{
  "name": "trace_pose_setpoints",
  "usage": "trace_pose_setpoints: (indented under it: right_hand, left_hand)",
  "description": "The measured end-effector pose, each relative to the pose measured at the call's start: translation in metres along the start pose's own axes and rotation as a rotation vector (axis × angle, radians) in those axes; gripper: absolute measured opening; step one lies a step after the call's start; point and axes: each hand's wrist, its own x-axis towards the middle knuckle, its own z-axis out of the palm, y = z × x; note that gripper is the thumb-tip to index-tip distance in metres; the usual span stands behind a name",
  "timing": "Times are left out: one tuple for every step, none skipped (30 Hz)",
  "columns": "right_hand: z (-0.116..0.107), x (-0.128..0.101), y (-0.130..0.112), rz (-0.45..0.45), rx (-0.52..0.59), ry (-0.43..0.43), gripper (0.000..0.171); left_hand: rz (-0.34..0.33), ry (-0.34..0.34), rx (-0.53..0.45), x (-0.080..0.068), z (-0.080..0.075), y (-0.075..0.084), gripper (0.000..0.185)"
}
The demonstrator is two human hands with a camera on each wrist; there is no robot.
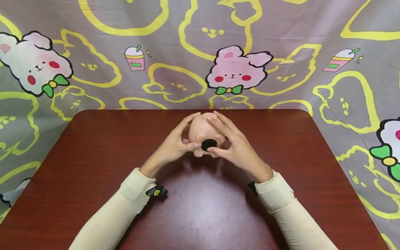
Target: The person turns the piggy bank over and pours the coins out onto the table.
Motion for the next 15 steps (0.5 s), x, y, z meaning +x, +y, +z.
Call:
trace_pose_setpoints:
  right_hand:
    - [-0.0007, -0.0005, 0.0005, 0.001, 0.002, 0.008, 0.091]
    - [-0.0012, -0.0009, 0.0009, 0.003, 0.005, 0.012, 0.089]
    - [-0.0016, -0.0008, 0.001, 0.006, 0.01, 0.016, 0.088]
    - [-0.0016, -0.0006, 0.0012, 0.01, 0.009, 0.015, 0.087]
    - [-0.0017, -0.0002, 0.0012, 0.011, 0.011, 0.013, 0.086]
    - [-0.0016, 0.0002, 0.0009, 0.013, 0.012, 0.009, 0.085]
    - [-0.0016, 0.0007, 0.0009, 0.011, 0.01, 0.007, 0.085]
    - [-0.0019, 0.0015, 0.0006, 0.01, 0.011, 0.007, 0.084]
    - [-0.0023, 0.0022, 0.0001, 0.011, 0.011, 0.007, 0.083]
    - [-0.0027, 0.0027, -0.0005, 0.012, 0.01, 0.009, 0.083]
    - [-0.0033, 0.003, -0.0009, 0.015, 0.012, 0.011, 0.082]
    - [-0.0037, 0.0032, -0.0014, 0.021, 0.013, 0.013, 0.081]
    - [-0.0042, 0.0033, -0.0019, 0.028, 0.012, 0.016, 0.079]
    - [-0.0048, 0.0032, -0.0027, 0.037, 0.015, 0.02, 0.078]
    - [-0.0051, 0.0028, -0.0037, 0.048, 0.015, 0.025, 0.076]
  left_hand:
    - [-0.009, -0.004, -0.024, 0.0016, 0.0017, -0.0001, 0.088]
    - [-0.015, -0.006, -0.04, 0.0029, 0.0032, -0.0004, 0.088]
    - [-0.019, -0.005, -0.05, 0.0039, 0.0044, -0.0006, 0.088]
    - [-0.022, 0.001, -0.051, 0.0042, 0.0051, -0.0007, 0.088]
    - [-0.024, 0.008, -0.052, 0.0041, 0.0053, -0.0006, 0.087]
    - [-0.025, 0.014, -0.05, 0.0037, 0.0051, -0.0004, 0.087]
    - [-0.026, 0.019, -0.045, 0.0033, 0.0049, -0.0002, 0.087]
    - [-0.024, 0.023, -0.03, 0.0028, 0.0047, 0.0002, 0.086]
    - [-0.024, 0.022, -0.02, 0.0023, 0.0047, 0.0008, 0.086]
    - [-0.024, 0.021, -0.006, 0.002, 0.0048, 0.0015, 0.086]
    - [-0.028, 0.02, 0.009, 0.0015, 0.005, 0.0023, 0.086]
    - [-0.031, 0.019, 0.025, 0.001, 0.0054, 0.0031, 0.086]
    - [-0.033, 0.019, 0.046, 0.0005, 0.0059, 0.0039, 0.086]
    - [-0.033, 0.02, 0.072, -0.0001, 0.0065, 0.0047, 0.086]
    - [-0.03, 0.019, 0.092, -0.0004, 0.0071, 0.0053, 0.087]
